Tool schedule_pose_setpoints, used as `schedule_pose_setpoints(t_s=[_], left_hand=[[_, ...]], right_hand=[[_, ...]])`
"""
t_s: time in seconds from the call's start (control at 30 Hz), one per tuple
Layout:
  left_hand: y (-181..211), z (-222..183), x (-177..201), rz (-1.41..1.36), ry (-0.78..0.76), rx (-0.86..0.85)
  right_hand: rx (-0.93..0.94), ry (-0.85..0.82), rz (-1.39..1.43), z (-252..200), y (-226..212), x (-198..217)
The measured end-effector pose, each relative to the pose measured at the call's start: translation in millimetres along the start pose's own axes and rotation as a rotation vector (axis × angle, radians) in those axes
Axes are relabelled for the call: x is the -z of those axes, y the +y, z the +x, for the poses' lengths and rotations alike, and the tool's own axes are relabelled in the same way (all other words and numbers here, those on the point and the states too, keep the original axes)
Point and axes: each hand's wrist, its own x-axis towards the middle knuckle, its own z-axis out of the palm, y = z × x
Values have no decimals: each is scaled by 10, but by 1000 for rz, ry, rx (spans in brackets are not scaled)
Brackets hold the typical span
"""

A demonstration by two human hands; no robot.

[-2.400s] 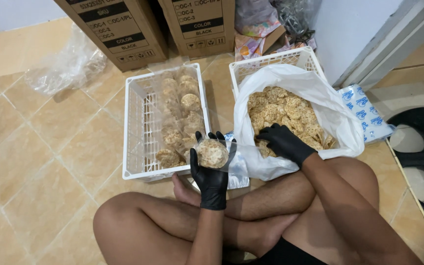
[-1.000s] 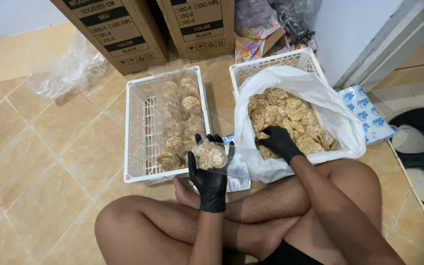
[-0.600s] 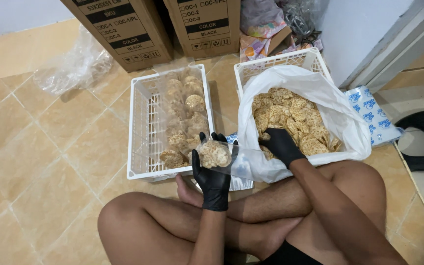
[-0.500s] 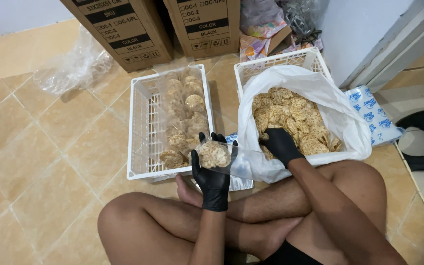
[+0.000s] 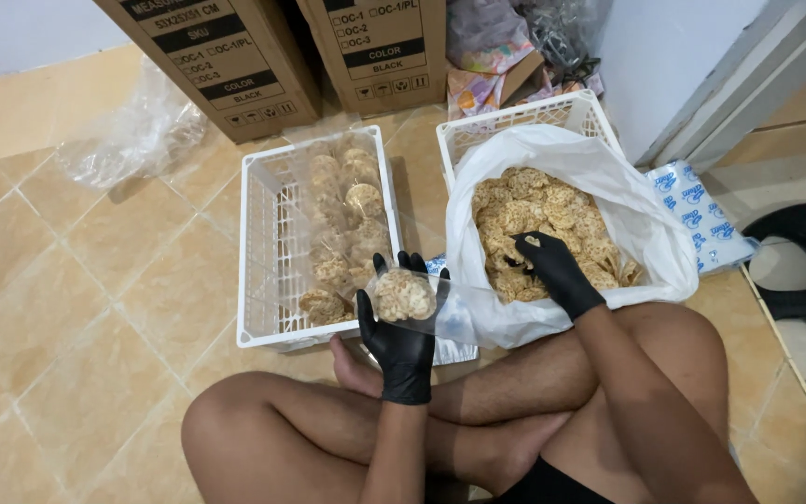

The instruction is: Packaging small food items into individual plastic bags while sitting on the floor.

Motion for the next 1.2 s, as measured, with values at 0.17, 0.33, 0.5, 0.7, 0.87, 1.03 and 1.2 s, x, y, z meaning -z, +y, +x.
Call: schedule_pose_setpoints(t_s=[0.17, 0.33, 0.5, 0.7, 0.87, 1.03, 1.2], left_hand=[[-8, 17, -51, 23, -30, -60], [-4, -40, -230, 24, -96, -122], [30, 23, -238, 22, -112, -140], [-63, -123, -365, 28, -64, -157], [-175, -206, -442, 25, -4, -150], [-141, -113, -306, -4, 34, -95], [-120, -73, -242, 10, 37, -50]], right_hand=[[-192, -40, 615, -261, -106, -44], [-65, -216, 716, -834, -847, 9], [-4, -156, 606, -1017, -929, 32], [119, -166, 296, -1307, -1241, 46], [177, -138, 79, -1343, -1289, -198], [220, -172, 61, -1499, -1450, -284], [273, -63, -267, -1380, -1185, -234]])
